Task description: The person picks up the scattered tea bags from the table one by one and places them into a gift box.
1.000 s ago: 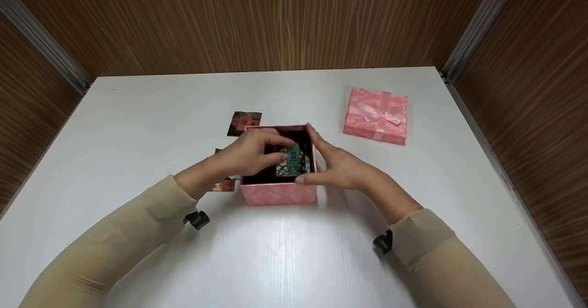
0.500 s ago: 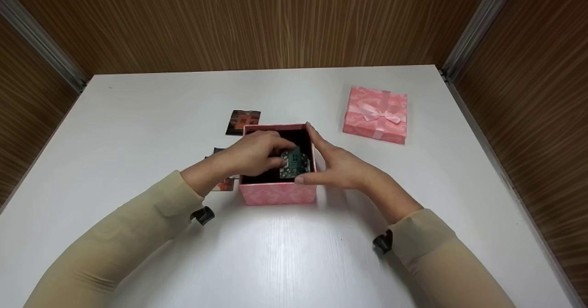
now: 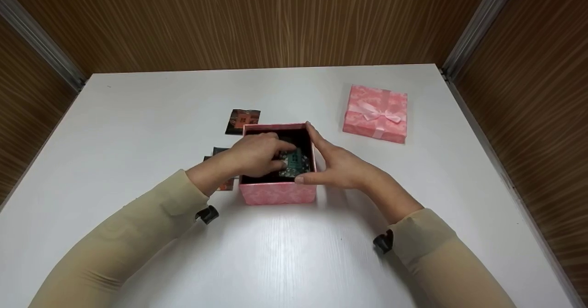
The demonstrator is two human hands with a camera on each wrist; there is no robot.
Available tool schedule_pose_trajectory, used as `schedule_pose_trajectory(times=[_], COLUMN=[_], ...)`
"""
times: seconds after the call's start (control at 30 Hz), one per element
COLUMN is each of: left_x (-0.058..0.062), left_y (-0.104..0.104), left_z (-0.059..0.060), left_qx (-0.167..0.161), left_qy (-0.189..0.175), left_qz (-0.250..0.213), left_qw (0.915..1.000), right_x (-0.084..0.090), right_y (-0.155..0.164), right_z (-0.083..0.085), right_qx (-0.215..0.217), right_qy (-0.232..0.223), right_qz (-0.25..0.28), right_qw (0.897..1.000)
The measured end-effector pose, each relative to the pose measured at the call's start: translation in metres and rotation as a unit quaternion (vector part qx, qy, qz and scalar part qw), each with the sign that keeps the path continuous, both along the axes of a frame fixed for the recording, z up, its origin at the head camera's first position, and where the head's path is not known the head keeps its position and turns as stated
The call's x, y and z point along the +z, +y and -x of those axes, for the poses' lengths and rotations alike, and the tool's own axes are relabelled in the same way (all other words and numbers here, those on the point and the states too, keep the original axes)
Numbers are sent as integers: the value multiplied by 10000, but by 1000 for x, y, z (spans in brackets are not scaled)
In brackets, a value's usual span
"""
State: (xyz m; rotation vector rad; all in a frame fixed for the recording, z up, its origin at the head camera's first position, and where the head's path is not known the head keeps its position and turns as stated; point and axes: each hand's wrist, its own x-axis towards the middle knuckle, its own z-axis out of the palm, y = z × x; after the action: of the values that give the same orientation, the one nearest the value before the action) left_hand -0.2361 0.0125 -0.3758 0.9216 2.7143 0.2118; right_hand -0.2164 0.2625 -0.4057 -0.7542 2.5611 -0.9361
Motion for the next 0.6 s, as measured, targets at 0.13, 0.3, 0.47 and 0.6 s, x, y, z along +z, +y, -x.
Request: schedule_pose_trajectory(times=[0.13,0.3,0.47,0.6], left_x=[0,0,0,2], left_y=[1,3,4,4], left_z=[-1,-2,-2,-2], left_qx=[-13,-67,-82,49], left_qy=[3,47,121,6], left_qz=[166,408,605,566], left_qw=[9999,9991,9981,9984], right_x=[0,-1,-1,0], right_y=[0,1,2,0], right_z=[0,1,0,0], right_qx=[8,30,38,41], right_qy=[25,82,118,34], right_qz=[17,48,56,109], right_qw=[10000,10000,9999,9999])
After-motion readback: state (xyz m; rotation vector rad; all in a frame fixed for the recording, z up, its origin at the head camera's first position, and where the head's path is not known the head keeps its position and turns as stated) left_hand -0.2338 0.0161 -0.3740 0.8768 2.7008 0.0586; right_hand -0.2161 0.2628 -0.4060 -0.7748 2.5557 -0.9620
